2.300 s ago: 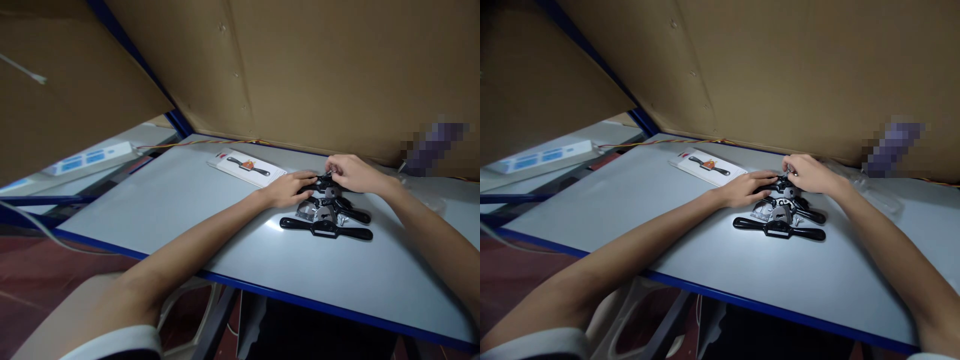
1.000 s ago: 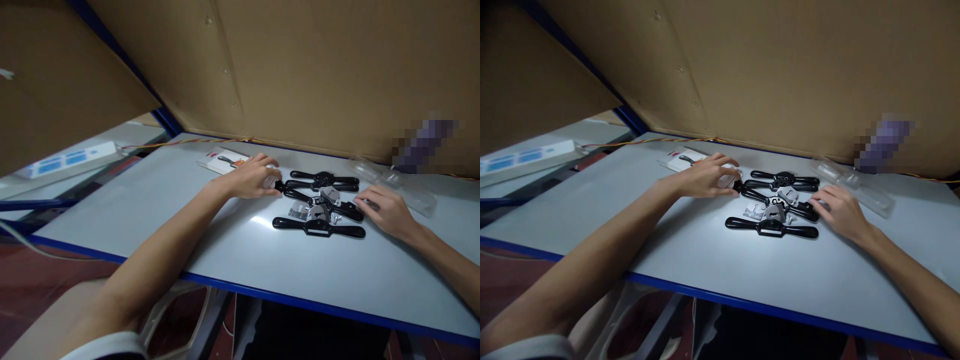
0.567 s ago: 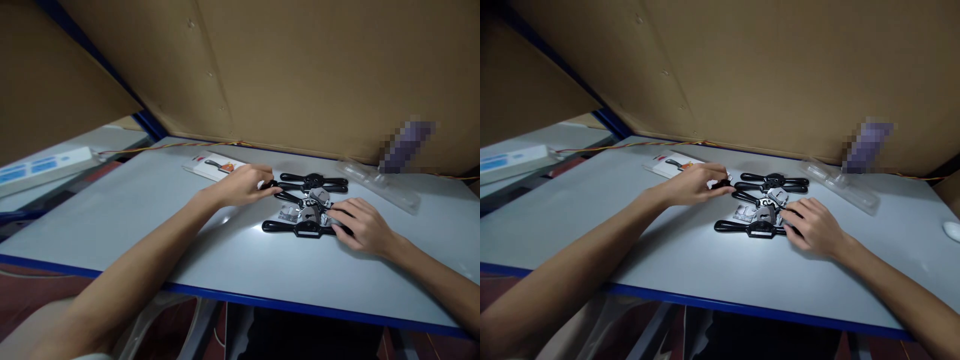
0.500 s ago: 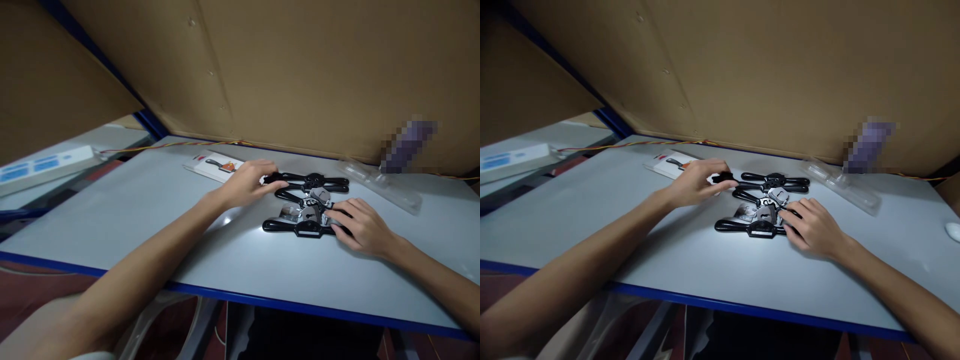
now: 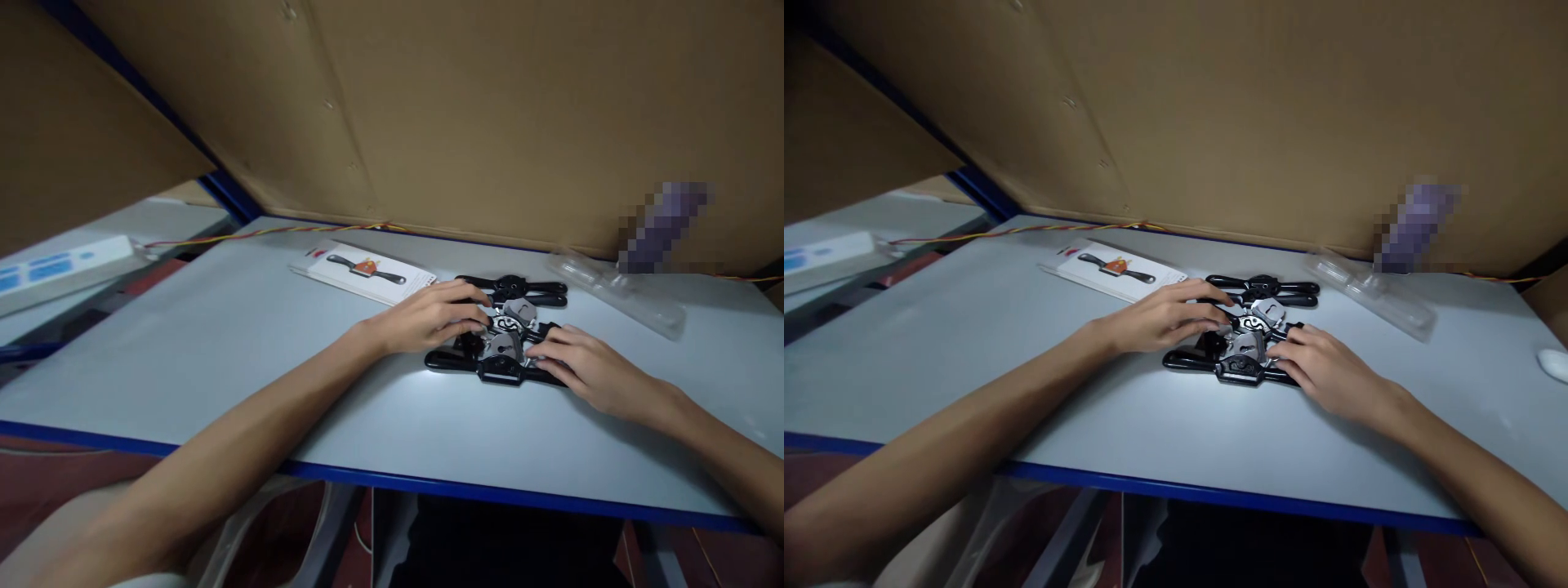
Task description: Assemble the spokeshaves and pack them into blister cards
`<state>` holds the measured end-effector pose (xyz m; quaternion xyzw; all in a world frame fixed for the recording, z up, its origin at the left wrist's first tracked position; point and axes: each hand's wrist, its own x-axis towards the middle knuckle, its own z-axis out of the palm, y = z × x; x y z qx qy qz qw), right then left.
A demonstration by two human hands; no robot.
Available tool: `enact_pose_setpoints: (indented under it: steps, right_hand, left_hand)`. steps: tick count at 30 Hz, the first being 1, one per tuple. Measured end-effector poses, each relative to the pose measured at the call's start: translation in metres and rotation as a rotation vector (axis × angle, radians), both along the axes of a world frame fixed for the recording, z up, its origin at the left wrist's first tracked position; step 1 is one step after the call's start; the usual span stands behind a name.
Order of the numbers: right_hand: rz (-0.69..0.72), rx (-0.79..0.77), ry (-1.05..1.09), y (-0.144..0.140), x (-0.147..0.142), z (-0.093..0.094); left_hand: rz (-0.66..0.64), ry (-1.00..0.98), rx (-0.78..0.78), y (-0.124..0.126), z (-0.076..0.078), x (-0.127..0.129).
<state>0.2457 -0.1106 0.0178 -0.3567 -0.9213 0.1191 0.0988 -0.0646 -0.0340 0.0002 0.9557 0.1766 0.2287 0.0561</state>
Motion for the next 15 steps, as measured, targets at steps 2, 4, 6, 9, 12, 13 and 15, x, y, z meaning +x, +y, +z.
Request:
enact_pose_setpoints:
  steps: [2,4,6,9,12,13,15]
  right_hand:
    - [0.009,0.001,-0.029,0.004,-0.001,0.002]
    - [0.029,0.036,-0.090,0.009,-0.004,0.003]
    - [0.079,0.091,-0.175,0.015,-0.008,0.005]
    - [0.146,0.149,-0.217,0.025,-0.014,0.011]
    - [0.132,0.042,-0.056,0.036,-0.017,0.022]
    - [0.102,-0.036,0.025,0.041,-0.018,0.025]
    - [0.019,-0.239,0.188,0.048,-0.020,0.028]
  left_hand:
    - [-0.024,-0.019,0.004,-0.002,0.002,0.002]
    - [-0.023,-0.014,0.023,-0.005,0.005,0.004]
    - [0.001,0.008,0.040,-0.009,0.008,0.006]
    - [0.079,0.070,0.030,-0.013,0.009,0.010]
    - [0.194,0.112,-0.033,-0.013,0.007,0.012]
    - [0.236,0.116,-0.062,-0.012,0.006,0.011]
    - [0.287,0.126,-0.126,-0.009,0.006,0.009]
